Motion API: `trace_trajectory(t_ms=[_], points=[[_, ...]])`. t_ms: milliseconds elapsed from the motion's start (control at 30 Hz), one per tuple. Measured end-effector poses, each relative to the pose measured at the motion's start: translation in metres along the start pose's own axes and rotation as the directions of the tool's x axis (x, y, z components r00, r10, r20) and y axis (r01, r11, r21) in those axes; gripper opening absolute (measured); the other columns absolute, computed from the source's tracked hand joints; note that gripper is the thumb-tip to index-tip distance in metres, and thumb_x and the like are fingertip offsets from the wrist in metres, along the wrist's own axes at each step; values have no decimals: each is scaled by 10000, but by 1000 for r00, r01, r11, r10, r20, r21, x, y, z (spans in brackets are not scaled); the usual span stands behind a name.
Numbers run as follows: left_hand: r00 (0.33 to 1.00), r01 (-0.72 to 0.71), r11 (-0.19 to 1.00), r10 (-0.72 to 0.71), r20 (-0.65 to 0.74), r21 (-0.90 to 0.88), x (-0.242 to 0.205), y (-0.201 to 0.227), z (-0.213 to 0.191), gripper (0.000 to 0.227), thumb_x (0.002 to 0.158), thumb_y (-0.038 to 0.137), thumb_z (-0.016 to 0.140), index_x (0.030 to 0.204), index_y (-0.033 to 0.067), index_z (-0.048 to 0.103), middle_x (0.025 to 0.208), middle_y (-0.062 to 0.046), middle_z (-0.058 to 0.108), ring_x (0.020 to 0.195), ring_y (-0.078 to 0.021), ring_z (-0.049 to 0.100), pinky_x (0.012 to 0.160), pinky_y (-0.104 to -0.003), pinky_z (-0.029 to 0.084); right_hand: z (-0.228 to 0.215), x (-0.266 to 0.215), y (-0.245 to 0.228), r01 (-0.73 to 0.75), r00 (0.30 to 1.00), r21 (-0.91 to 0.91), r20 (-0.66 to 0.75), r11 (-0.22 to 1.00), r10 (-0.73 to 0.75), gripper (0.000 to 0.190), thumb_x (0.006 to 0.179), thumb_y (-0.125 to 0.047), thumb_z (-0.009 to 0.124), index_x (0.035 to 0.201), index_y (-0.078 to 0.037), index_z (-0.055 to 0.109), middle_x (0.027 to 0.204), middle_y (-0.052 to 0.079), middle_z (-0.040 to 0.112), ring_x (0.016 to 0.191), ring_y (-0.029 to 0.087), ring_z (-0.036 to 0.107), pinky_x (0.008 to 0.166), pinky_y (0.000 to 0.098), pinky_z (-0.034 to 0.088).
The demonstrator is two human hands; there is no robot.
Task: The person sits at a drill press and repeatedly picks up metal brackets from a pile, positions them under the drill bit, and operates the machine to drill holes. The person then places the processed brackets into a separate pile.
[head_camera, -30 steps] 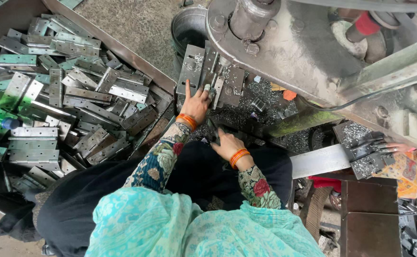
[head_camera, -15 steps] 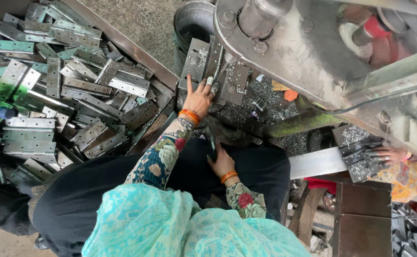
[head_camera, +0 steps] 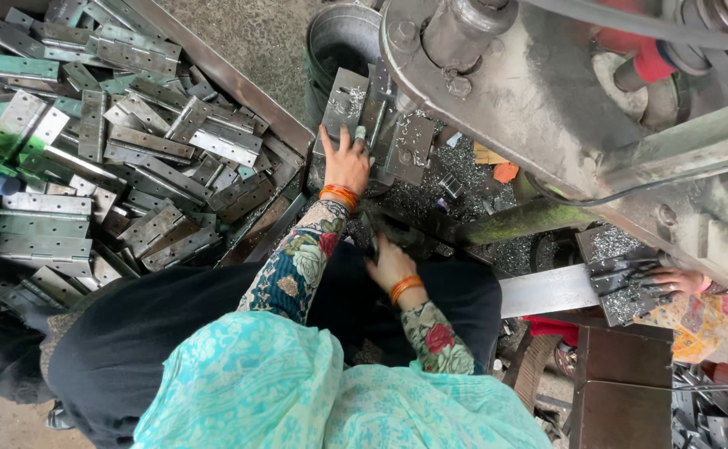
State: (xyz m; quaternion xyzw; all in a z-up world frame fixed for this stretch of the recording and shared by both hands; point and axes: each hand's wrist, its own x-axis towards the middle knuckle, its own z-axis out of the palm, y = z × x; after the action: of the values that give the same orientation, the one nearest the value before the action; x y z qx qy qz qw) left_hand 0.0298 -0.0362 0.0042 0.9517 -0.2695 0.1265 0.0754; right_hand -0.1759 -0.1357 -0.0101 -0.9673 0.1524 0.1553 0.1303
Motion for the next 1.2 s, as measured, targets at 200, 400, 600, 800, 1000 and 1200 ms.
trace_trajectory(t_ms=[200, 400, 600, 800, 1000, 1200], points=[[996, -11, 998, 5, -90, -65, -7, -17, 8, 340, 982, 302, 520, 1138, 142, 776, 1369, -52, 631, 1455, -391, 343, 1135, -808, 55, 51, -13, 1, 3, 998, 171, -65, 985, 8, 872, 827, -387, 724, 1566, -178, 311, 1222, 224, 681, 1046, 471, 658, 874, 572, 538], [999, -3, 996, 0, -35, -84, 13, 4, 24, 314, 992, 272, 534, 1132, 132, 777, 1353, -36, 642, 1466, -368, 351, 1148, -794, 49, -12, 9, 16, 80, 997, 75, -6, 994, -80, 724, 882, -418, 720, 1480, -117, 443, 1202, 236, 705, 1067, 459, 677, 885, 537, 565], [1000, 17, 988, -20, -17, -152, 44, 5, 27, 320, 962, 262, 529, 1130, 152, 778, 1365, -7, 632, 1480, -345, 320, 1154, -790, 31, 0, -5, 5, 61, 996, 155, -78, 986, -49, 804, 818, -387, 748, 1490, -88, 424, 1084, 269, 704, 998, 478, 673, 839, 555, 549], [1000, 4, 993, 0, 30, -118, 16, 16, 32, 318, 996, 249, 530, 1193, 151, 759, 1438, -1, 603, 1507, -361, 279, 1148, -790, 23, 22, -20, 14, 2, 999, 237, -51, 971, 10, 784, 829, -394, 735, 1497, -106, 442, 1150, 260, 703, 1062, 463, 663, 891, 537, 546], [999, 8, 991, -1, 50, -136, 13, -3, 28, 390, 945, 266, 541, 1292, 194, 705, 1461, 28, 567, 1507, -345, 240, 1130, -810, 14, -29, 2, -4, 51, 997, 97, 48, 994, -56, 733, 852, -417, 722, 1440, -54, 475, 1157, 250, 704, 1061, 450, 675, 900, 532, 549], [995, -54, 995, 61, 79, -89, 26, -12, 21, 407, 920, 261, 554, 1294, 196, 702, 1474, 49, 547, 1514, -335, 215, 1118, -822, 14, -13, 8, 3, 50, 998, 70, 25, 996, -52, 748, 866, -397, 709, 1479, -65, 441, 1161, 259, 698, 1061, 454, 672, 897, 533, 556]])
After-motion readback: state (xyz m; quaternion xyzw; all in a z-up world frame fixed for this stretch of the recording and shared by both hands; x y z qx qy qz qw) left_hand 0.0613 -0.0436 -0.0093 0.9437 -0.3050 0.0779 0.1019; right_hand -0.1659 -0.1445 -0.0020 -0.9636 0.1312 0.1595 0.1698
